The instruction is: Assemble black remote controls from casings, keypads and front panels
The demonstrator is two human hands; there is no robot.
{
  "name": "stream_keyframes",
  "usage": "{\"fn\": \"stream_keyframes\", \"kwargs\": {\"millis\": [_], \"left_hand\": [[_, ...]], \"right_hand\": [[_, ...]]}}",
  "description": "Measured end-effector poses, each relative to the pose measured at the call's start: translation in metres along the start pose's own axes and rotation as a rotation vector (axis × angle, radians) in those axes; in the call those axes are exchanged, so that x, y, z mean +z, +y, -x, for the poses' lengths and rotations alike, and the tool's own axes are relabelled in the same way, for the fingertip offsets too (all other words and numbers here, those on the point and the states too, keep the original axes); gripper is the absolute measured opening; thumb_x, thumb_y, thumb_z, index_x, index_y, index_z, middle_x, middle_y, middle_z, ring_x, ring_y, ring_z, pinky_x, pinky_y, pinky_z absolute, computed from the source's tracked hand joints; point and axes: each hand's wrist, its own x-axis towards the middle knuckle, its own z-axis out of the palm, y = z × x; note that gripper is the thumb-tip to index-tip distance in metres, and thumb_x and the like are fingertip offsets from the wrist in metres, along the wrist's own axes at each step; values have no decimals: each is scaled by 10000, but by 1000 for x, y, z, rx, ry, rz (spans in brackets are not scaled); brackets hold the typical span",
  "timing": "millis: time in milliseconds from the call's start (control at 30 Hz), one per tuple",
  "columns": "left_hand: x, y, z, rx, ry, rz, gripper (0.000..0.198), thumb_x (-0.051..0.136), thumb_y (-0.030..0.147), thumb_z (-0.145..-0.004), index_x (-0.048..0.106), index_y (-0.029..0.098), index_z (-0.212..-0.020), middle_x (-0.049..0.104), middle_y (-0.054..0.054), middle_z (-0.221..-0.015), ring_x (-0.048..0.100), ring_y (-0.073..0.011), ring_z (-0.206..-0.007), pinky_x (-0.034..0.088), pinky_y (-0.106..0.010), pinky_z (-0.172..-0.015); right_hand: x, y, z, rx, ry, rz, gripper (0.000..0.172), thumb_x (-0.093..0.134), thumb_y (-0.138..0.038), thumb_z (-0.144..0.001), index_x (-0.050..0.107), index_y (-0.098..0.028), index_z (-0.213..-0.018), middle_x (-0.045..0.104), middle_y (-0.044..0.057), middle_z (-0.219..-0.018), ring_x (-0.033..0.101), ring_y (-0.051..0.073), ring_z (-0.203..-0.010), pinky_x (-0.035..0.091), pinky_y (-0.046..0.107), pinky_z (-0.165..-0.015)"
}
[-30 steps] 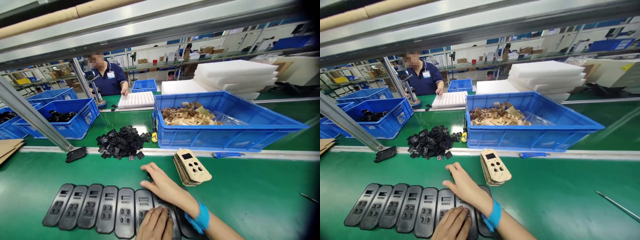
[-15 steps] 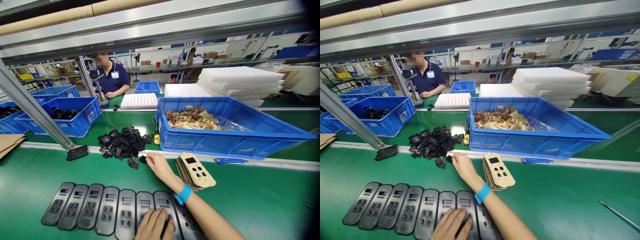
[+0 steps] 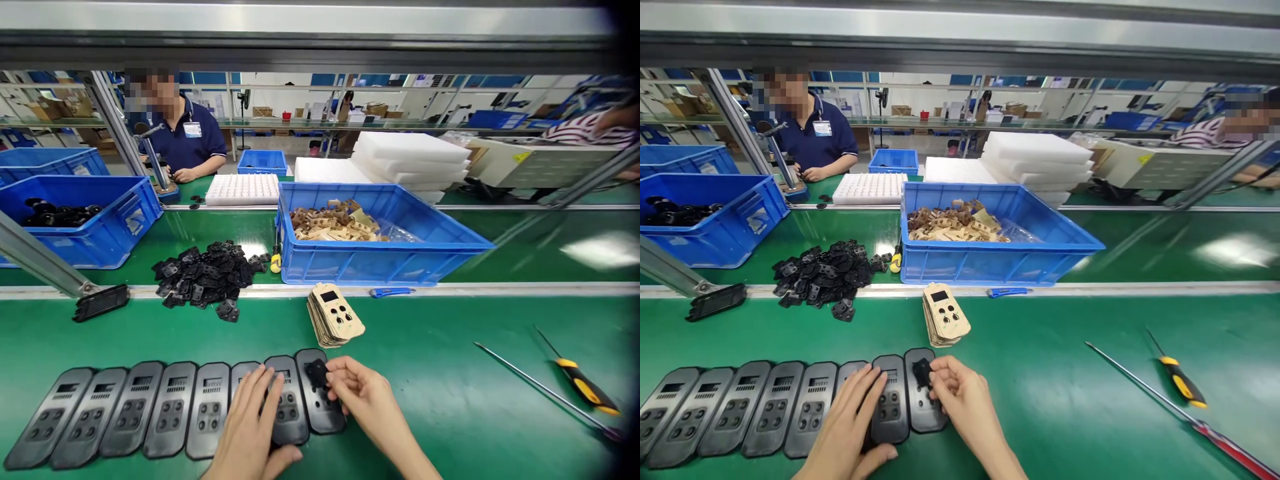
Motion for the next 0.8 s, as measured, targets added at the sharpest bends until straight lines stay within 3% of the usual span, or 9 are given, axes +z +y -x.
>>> {"fn": "stream_keyframes", "kwargs": {"millis": [100, 200, 300, 367, 467, 633, 800], "left_hand": [[-1, 1, 0, -25, -7, 14, 889, 601, 556, -780, 249, 90, -1449, 439, -212, -1413, 368, -383, -1321, 425, -561, -989], [-2, 2, 0, -19, -22, -20, 820, 602, 535, -791, 295, 137, -1439, 393, -205, -1447, 329, -397, -1341, 420, -581, -983], [-2, 2, 0, 10, -24, -76, 730, 603, 497, -808, 367, 153, -1408, 381, -214, -1451, 320, -409, -1342, 439, -597, -955], [-2, 2, 0, 32, -22, -104, 712, 606, 485, -811, 383, 150, -1399, 390, -229, -1441, 331, -412, -1335, 450, -601, -940], [-3, 2, -1, 47, -13, -125, 674, 587, 477, -827, 399, 162, -1392, 407, -228, -1430, 367, -402, -1319, 462, -591, -937], [-7, 0, -4, -10, -30, -89, 499, 488, 361, -910, 417, 214, -1381, 484, -125, -1402, 461, -304, -1278, 503, -495, -950], [-8, -3, -6, -41, -16, -40, 407, 482, 318, -908, 516, 199, -1296, 542, -110, -1352, 506, -280, -1242, 498, -508, -963]], "right_hand": [[-10, 13, 18, 44, -8, 152, 386, 543, -475, -792, 613, -152, -991, 613, -1, -552, 537, 140, -416, 423, 248, -408], [-17, 15, 31, -65, 26, 433, 337, 478, -446, -865, 679, -181, -924, 598, 2, -551, 534, 145, -444, 456, 271, -485], [-20, 13, 35, -282, 80, 584, 264, 514, -380, -877, 688, -210, -981, 665, 59, -807, 614, 178, -645, 503, 268, -558], [-18, 13, 34, -422, 33, 612, 277, 559, -308, -867, 652, -228, -1115, 660, 87, -1050, 634, 205, -877, 541, 280, -709], [-15, 15, 29, -573, -50, 650, 301, 550, -220, -881, 635, -244, -1169, 655, 80, -1130, 581, 220, -1051, 513, 329, -886], [-17, 14, 25, -616, -120, 694, 340, 491, -151, -899, 629, -259, -1191, 650, 75, -1172, 565, 221, -1063, 519, 357, -890], [-18, 17, 22, -626, -133, 719, 350, 478, -146, -900, 627, -267, -1193, 611, 72, -1249, 530, 231, -1103, 504, 385, -911]]}}
